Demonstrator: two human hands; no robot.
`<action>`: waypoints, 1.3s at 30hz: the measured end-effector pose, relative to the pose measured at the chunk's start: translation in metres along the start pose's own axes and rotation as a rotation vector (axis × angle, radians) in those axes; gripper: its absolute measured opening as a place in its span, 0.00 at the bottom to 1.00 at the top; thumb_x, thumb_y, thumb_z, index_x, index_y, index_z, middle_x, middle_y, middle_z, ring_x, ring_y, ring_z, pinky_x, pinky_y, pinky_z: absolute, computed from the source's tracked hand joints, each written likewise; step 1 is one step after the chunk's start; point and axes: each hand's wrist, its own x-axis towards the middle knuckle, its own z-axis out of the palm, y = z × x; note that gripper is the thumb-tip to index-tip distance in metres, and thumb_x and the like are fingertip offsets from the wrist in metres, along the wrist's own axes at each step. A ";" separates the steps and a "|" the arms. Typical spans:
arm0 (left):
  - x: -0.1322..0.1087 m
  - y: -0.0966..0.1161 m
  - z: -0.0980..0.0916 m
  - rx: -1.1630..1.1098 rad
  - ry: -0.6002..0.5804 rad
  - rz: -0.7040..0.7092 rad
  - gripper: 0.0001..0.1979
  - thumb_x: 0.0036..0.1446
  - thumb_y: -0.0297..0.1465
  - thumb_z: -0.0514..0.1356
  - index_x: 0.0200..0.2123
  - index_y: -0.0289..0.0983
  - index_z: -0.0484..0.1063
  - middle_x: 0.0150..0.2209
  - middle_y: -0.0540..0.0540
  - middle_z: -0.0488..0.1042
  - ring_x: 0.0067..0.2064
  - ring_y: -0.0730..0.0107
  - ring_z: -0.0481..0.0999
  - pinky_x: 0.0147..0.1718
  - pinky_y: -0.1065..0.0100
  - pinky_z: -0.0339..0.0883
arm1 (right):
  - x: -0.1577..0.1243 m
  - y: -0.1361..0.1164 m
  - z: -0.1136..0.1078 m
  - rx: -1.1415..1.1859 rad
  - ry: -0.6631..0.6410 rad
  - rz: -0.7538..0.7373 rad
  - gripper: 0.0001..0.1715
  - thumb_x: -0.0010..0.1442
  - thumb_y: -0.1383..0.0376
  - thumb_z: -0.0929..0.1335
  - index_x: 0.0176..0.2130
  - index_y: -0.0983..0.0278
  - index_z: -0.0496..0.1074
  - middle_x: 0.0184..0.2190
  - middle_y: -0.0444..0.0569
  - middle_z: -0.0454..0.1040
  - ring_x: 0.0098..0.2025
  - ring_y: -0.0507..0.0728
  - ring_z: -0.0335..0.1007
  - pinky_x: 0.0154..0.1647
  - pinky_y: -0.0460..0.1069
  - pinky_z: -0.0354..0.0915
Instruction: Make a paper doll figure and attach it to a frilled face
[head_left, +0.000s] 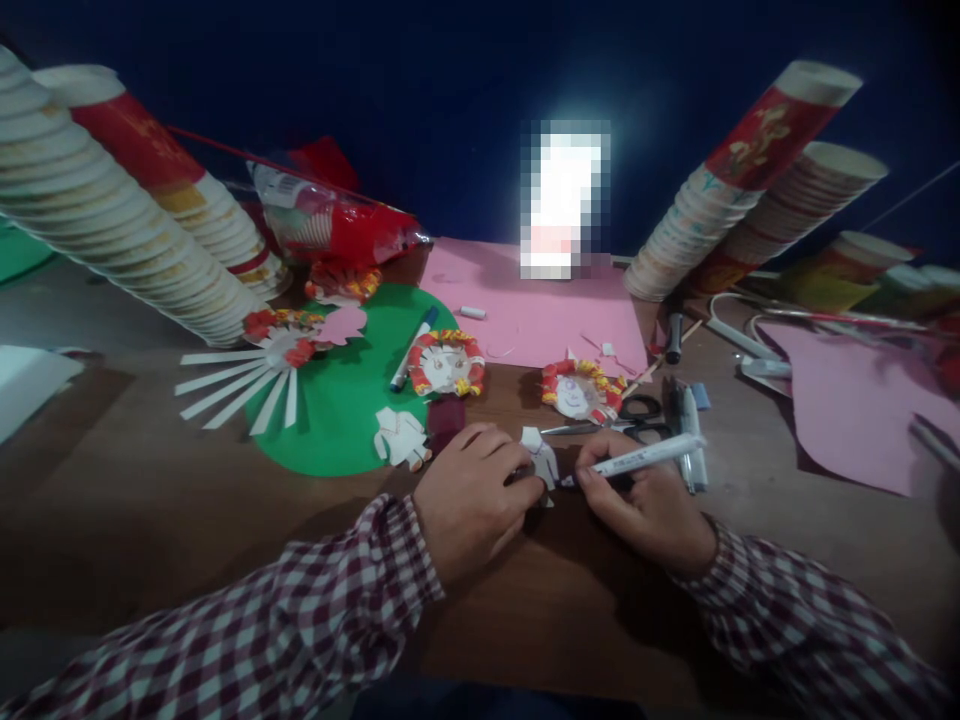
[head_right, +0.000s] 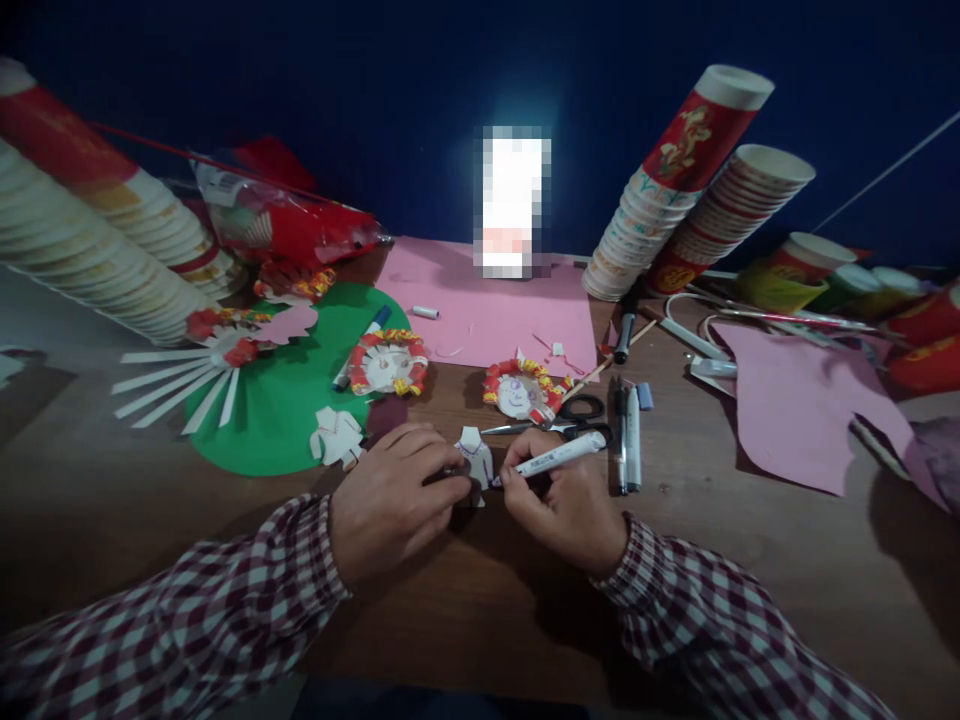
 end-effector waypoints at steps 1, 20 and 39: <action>0.000 0.000 0.000 0.002 -0.005 0.003 0.06 0.55 0.28 0.56 0.36 0.37 0.70 0.40 0.45 0.70 0.45 0.59 0.65 0.48 0.54 0.59 | 0.000 0.000 0.000 0.001 0.005 0.011 0.05 0.56 0.68 0.63 0.28 0.63 0.66 0.20 0.42 0.67 0.22 0.51 0.61 0.23 0.46 0.57; 0.000 0.000 -0.003 0.019 -0.051 -0.002 0.07 0.56 0.29 0.56 0.38 0.37 0.70 0.40 0.44 0.70 0.46 0.60 0.64 0.50 0.54 0.58 | -0.001 0.001 0.000 0.023 0.000 0.033 0.06 0.56 0.68 0.63 0.27 0.63 0.66 0.20 0.42 0.67 0.22 0.51 0.61 0.23 0.46 0.57; 0.000 -0.004 0.002 -0.064 0.041 0.005 0.07 0.53 0.26 0.56 0.36 0.37 0.71 0.38 0.45 0.71 0.44 0.60 0.65 0.46 0.55 0.58 | -0.008 -0.001 -0.006 0.089 0.099 0.136 0.04 0.58 0.65 0.65 0.32 0.62 0.68 0.21 0.42 0.69 0.21 0.51 0.63 0.20 0.45 0.60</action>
